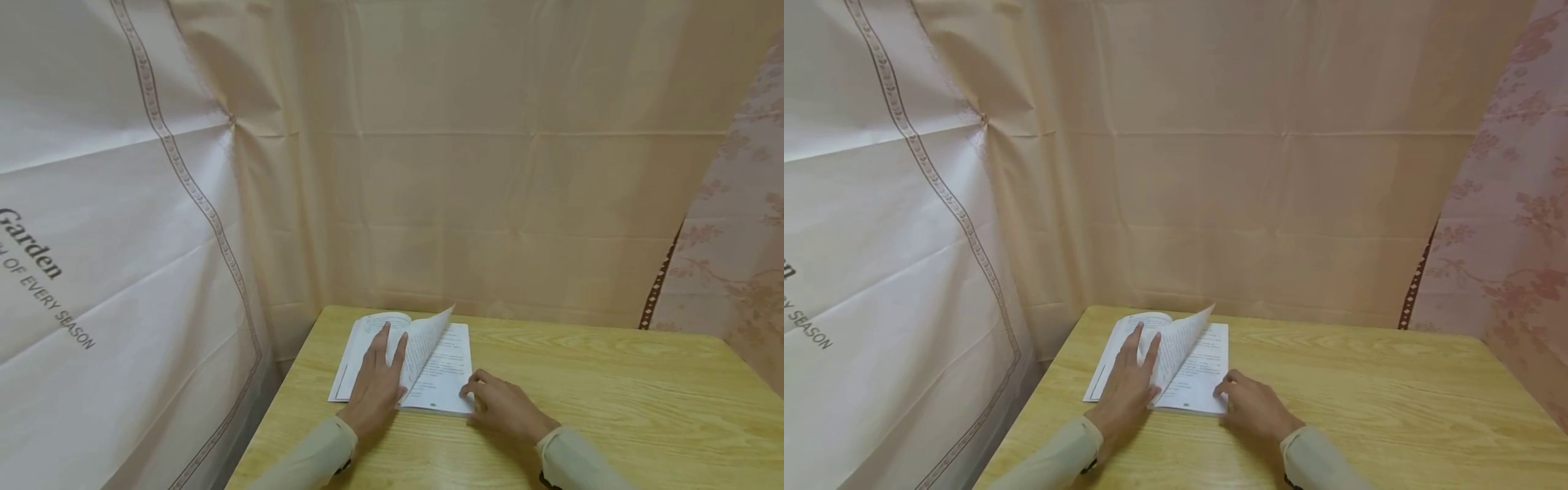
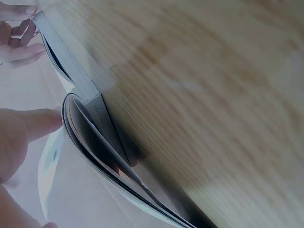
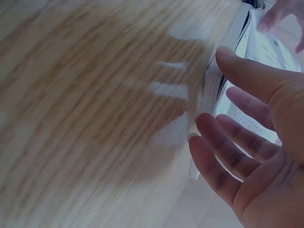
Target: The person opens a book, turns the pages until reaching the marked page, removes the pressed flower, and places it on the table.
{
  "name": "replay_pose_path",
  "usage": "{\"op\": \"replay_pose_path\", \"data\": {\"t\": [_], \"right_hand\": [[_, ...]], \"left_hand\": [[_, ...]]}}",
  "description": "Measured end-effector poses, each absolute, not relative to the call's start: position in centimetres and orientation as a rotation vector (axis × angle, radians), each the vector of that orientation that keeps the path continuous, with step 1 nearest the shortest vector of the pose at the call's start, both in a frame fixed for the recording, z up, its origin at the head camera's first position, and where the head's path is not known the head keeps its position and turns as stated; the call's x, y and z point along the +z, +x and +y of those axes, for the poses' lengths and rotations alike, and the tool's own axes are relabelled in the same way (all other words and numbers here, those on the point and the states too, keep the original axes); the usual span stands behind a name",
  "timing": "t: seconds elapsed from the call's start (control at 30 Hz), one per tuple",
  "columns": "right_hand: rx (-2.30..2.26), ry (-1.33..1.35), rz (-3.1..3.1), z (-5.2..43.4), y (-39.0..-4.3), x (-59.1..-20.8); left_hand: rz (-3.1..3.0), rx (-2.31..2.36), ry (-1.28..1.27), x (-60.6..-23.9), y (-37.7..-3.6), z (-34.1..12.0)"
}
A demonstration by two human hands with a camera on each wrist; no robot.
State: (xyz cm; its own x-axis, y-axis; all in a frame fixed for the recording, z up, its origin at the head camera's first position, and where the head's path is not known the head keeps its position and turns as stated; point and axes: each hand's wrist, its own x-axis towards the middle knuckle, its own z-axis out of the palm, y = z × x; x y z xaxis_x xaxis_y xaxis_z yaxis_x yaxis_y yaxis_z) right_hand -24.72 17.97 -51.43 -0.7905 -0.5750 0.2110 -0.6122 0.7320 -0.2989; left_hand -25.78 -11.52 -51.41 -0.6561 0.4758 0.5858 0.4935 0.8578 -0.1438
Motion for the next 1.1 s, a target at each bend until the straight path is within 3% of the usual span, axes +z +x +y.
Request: {"op": "replay_pose_path", "data": {"t": [1.1], "right_hand": [[0.51,1.004,-2.833,17.96,-25.13,-50.7]], "left_hand": [[-2.562,-0.017,-0.977,-51.81,-25.27,-12.52]]}}
